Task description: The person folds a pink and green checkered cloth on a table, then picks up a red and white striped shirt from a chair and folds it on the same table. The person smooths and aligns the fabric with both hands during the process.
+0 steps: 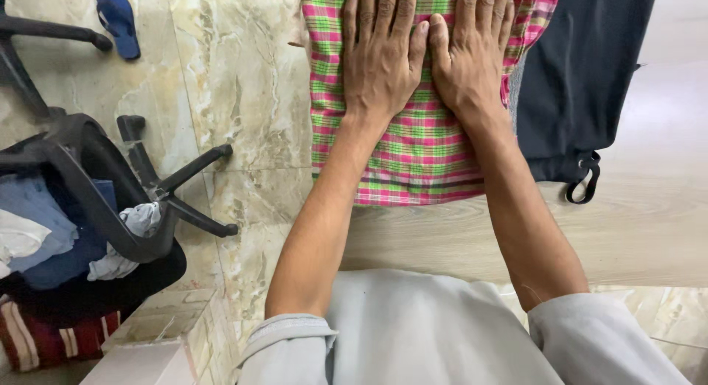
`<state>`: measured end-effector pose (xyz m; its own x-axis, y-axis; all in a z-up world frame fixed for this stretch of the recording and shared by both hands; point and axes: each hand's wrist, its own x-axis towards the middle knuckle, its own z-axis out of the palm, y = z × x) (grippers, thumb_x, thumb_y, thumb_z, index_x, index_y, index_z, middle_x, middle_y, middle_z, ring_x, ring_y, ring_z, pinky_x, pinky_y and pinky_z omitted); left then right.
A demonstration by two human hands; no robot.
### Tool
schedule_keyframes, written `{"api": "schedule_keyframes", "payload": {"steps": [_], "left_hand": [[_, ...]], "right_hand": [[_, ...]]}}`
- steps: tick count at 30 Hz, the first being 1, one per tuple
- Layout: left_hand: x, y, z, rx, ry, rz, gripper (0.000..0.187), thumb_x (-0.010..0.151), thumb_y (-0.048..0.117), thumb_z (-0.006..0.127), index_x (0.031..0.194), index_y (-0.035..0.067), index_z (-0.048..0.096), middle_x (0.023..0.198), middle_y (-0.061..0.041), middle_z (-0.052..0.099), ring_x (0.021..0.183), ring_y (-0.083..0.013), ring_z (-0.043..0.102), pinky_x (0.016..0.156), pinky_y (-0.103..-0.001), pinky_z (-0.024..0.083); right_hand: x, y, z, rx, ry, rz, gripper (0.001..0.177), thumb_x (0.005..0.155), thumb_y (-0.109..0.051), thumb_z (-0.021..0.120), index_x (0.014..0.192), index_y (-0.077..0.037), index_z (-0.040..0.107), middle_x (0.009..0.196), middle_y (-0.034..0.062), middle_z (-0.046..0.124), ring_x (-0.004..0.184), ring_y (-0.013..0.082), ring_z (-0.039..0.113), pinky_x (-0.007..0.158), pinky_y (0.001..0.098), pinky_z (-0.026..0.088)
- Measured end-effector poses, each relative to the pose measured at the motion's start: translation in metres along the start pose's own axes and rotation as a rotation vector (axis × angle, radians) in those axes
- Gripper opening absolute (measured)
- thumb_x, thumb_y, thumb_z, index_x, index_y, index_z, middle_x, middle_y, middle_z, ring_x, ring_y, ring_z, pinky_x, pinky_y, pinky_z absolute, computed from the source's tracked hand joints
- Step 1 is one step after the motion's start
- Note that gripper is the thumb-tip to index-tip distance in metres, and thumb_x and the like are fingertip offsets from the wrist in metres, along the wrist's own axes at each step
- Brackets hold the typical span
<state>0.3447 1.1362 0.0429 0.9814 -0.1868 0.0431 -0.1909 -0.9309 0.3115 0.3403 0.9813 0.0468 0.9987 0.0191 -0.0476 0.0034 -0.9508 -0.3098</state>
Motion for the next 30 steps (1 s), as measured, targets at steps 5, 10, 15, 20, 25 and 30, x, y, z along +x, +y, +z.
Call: {"api": "schedule_keyframes", "payload": {"steps": [5, 10, 15, 20, 25, 30], "left_hand": [[-0.005, -0.002, 0.0, -0.024, 0.022, 0.034, 0.063, 0.117, 0.049, 0.037, 0.166, 0.014, 0.019, 0.174, -0.008, 0.017, 0.162, -0.0274, 0.014, 0.136, -0.047, 0.011], [-0.022, -0.005, 0.01, -0.104, 0.228, 0.087, 0.069, 0.119, 0.049, 0.042, 0.168, 0.013, 0.01, 0.175, -0.009, 0.011, 0.164, -0.0289, 0.01, 0.138, -0.047, 0.01], [-0.047, 0.008, 0.021, -0.09, 0.151, 0.054, 0.066, 0.116, 0.038, 0.043, 0.167, 0.011, 0.012, 0.175, -0.01, 0.012, 0.163, -0.0285, 0.013, 0.136, -0.05, 0.011], [-0.061, 0.021, 0.024, -0.089, 0.167, 0.062, 0.059, 0.117, 0.035, 0.039, 0.167, 0.014, 0.016, 0.175, -0.006, 0.015, 0.164, -0.0264, 0.016, 0.138, -0.049, 0.013], [-0.073, 0.014, 0.026, -0.083, 0.123, 0.032, 0.056, 0.117, 0.039, 0.033, 0.167, 0.02, 0.019, 0.175, -0.001, 0.018, 0.165, -0.0222, 0.017, 0.139, -0.047, 0.014], [-0.068, 0.013, 0.022, -0.063, 0.052, 0.036, 0.057, 0.115, 0.04, 0.034, 0.167, 0.02, 0.02, 0.175, -0.001, 0.018, 0.164, -0.0215, 0.017, 0.138, -0.046, 0.014]], "right_hand": [[-0.025, 0.011, -0.014, 0.021, -0.02, -0.03, 0.071, 0.119, -0.048, 0.038, 0.171, -0.01, 0.009, 0.177, 0.0214, 0.004, 0.164, 0.0408, 0.001, 0.135, 0.0552, 0.008], [-0.056, 0.036, -0.024, 0.07, -0.1, 0.084, 0.065, 0.116, -0.045, 0.033, 0.17, -0.017, 0.01, 0.176, 0.0179, 0.006, 0.161, 0.0406, 0.009, 0.129, 0.0592, 0.012], [-0.072, 0.047, -0.037, -0.017, -0.031, 0.148, 0.061, 0.116, -0.037, 0.035, 0.17, -0.014, 0.019, 0.175, 0.0176, 0.017, 0.163, 0.0379, 0.012, 0.131, 0.0572, 0.011], [-0.077, 0.015, -0.014, 0.072, 0.109, -0.09, 0.059, 0.118, -0.028, 0.037, 0.171, -0.007, 0.019, 0.178, 0.0185, 0.015, 0.166, 0.0362, 0.012, 0.137, 0.051, 0.013], [-0.077, 0.002, 0.019, 0.097, 0.102, -0.124, 0.061, 0.118, -0.029, 0.04, 0.172, -0.01, 0.018, 0.179, 0.015, 0.012, 0.167, 0.035, 0.01, 0.138, 0.0505, 0.011], [-0.073, 0.009, 0.026, 0.097, 0.118, -0.097, 0.065, 0.117, -0.031, 0.043, 0.173, -0.011, 0.016, 0.179, 0.0143, 0.009, 0.168, 0.0359, 0.008, 0.139, 0.0502, 0.012]]}}
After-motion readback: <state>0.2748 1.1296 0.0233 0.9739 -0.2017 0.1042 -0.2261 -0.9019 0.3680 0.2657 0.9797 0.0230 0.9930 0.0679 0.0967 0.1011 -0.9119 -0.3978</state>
